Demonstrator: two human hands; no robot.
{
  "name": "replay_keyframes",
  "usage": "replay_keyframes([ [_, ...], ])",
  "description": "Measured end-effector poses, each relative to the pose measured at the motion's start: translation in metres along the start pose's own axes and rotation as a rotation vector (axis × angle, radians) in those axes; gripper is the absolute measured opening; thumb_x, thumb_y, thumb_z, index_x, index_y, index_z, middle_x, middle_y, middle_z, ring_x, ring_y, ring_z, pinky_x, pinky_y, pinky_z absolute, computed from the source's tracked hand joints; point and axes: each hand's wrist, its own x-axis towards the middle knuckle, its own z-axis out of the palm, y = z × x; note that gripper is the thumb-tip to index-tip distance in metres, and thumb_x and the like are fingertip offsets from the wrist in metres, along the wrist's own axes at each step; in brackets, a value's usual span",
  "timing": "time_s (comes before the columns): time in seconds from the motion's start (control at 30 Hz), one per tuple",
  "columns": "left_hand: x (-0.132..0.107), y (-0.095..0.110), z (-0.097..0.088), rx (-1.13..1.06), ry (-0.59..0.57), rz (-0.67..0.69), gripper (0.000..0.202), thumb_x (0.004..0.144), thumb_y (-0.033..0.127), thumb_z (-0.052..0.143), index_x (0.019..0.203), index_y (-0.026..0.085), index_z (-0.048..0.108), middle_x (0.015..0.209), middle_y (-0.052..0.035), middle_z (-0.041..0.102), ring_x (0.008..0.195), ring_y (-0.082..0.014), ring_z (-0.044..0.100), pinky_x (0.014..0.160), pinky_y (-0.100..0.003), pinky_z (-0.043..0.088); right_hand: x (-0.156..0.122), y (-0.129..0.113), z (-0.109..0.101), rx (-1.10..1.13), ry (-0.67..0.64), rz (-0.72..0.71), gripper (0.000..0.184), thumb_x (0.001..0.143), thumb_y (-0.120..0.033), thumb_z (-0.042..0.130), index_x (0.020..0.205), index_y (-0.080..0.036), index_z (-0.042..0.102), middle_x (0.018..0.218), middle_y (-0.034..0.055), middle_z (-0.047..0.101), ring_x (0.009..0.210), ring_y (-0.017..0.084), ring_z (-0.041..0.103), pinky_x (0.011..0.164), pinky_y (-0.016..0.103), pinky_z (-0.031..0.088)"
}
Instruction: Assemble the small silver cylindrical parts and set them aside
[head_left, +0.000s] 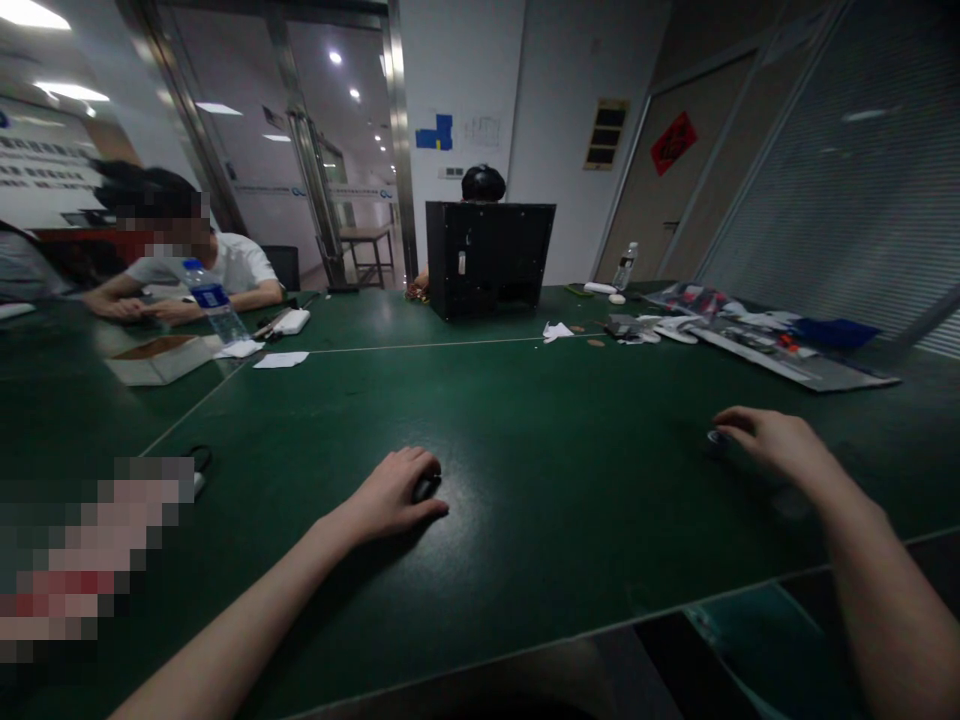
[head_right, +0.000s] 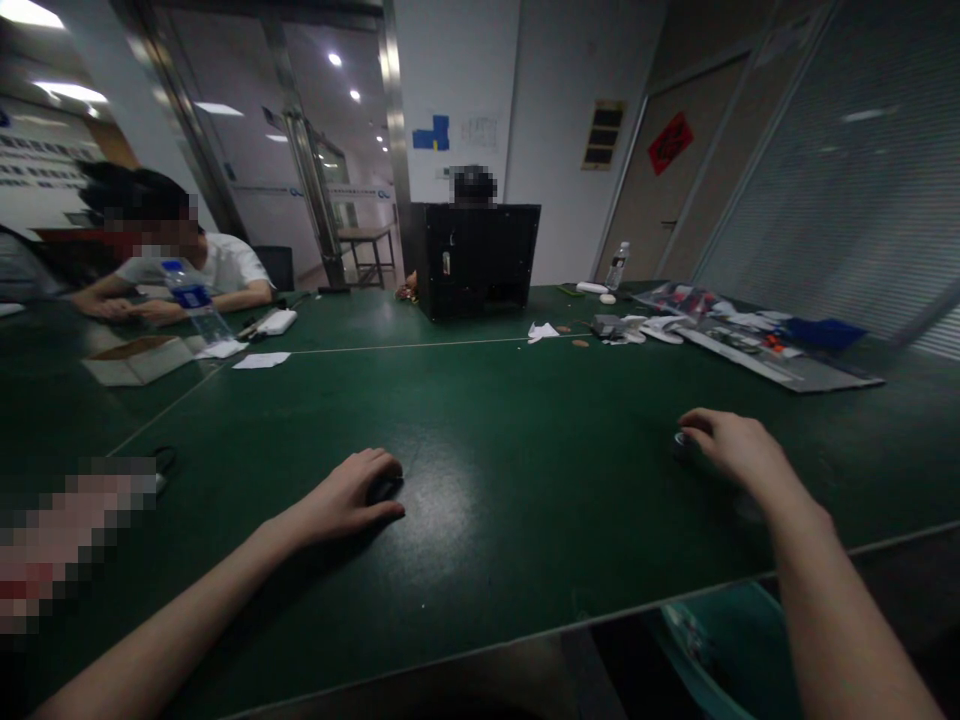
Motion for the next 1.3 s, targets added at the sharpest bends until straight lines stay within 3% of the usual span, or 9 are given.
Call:
replay_keyframes([
  [0.2,-0.001,-0.004,0.003,-0.008,0.013,0.012,0.038,0.081,0.05,0.059,0.104,0.02,0.056,0.106,-0.0073,0.057,0.096,-0.0242,0.053,0.084,-0.037,0.042,-0.005,-0.004,0.001,0.015,-0.008,-0.01,0.028,0.085,-0.027,0.049,0.106,-0.017,0.064,0.109,0.0149,0.064,0.091,0.027,0.06,0.077,0.035,0.041],
  [0.5,0.001,-0.005,0.004,-0.025,0.006,0.007,0.038,0.081,0.05,0.059,0.104,0.02,0.056,0.108,-0.0069,0.056,0.097,-0.0239,0.052,0.083,-0.036,0.042,-0.003,-0.004,0.002,-0.024,-0.026,-0.001,0.027,0.085,-0.025,0.049,0.105,-0.016,0.065,0.109,0.013,0.066,0.093,0.026,0.062,0.079,0.033,0.042],
  [0.8,0.001,-0.002,0.003,-0.024,-0.005,0.004,0.037,0.081,0.049,0.058,0.103,0.02,0.056,0.108,-0.0076,0.056,0.098,-0.0245,0.052,0.084,-0.037,0.042,0.007,0.009,0.009,-0.114,-0.033,0.017,0.03,0.085,-0.027,0.048,0.108,-0.018,0.064,0.11,0.0095,0.066,0.094,0.026,0.062,0.078,0.032,0.044],
  [1.3,0.001,-0.003,0.003,-0.014,0.001,-0.002,0.037,0.08,0.048,0.06,0.103,0.02,0.057,0.108,-0.0069,0.057,0.098,-0.0236,0.052,0.083,-0.035,0.042,-0.001,0.004,0.0,-0.085,-0.1,0.045,0.029,0.087,-0.027,0.048,0.107,-0.016,0.065,0.111,0.0143,0.064,0.091,0.024,0.06,0.075,0.031,0.04],
])
